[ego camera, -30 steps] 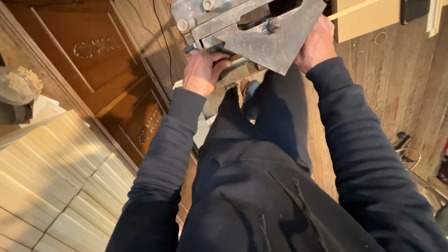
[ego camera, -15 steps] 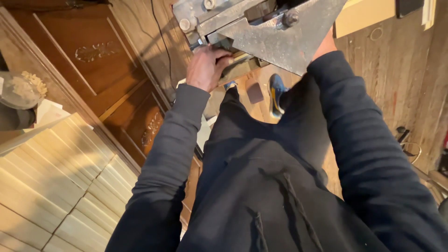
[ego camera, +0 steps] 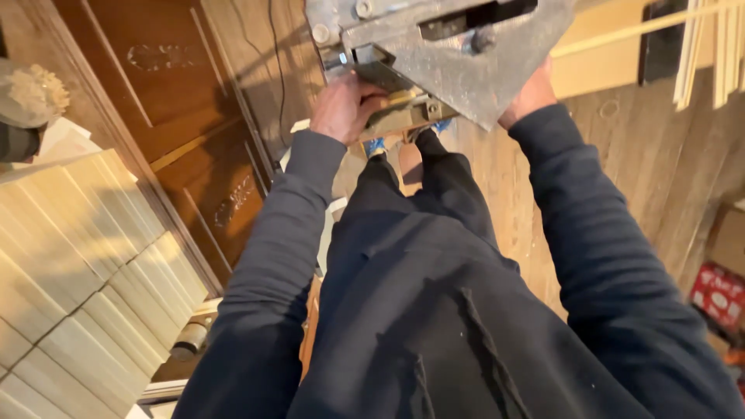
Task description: Using a manual mitre cutter to cut wooden strips for frames.
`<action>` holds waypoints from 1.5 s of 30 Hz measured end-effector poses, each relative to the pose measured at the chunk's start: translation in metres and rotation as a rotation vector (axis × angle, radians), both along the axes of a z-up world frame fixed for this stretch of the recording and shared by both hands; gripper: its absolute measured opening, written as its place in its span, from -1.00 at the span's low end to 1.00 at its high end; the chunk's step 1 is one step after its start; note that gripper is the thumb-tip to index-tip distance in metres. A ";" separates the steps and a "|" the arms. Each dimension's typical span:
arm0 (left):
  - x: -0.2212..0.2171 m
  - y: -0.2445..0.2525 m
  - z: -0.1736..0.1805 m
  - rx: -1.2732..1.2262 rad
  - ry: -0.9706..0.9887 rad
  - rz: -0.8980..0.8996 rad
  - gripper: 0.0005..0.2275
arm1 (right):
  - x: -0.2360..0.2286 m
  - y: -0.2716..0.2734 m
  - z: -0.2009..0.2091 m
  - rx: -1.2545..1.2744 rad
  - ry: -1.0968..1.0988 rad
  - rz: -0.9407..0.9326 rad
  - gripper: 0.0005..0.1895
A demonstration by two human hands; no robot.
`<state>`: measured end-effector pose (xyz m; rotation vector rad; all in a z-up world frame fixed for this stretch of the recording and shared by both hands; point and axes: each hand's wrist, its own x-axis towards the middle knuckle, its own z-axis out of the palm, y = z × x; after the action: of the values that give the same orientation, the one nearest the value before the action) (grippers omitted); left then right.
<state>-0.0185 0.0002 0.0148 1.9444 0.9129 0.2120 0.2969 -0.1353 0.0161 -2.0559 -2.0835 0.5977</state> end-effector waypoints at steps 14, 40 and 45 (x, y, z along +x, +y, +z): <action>0.004 -0.004 0.004 -0.023 0.048 0.030 -0.83 | -0.010 -0.002 0.049 0.154 0.114 -0.080 -0.59; 0.002 0.000 -0.002 -0.005 0.013 -0.002 -0.83 | -0.102 0.023 0.014 -0.699 0.783 -0.380 -0.49; 0.001 -0.001 -0.003 -0.002 -0.022 0.032 -0.83 | -0.101 0.018 -0.002 -0.745 0.803 -0.444 -0.52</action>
<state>-0.0176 -0.0003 0.0119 1.9228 0.9301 0.2504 0.1955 -0.1175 0.0139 -1.9391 -0.9737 1.9007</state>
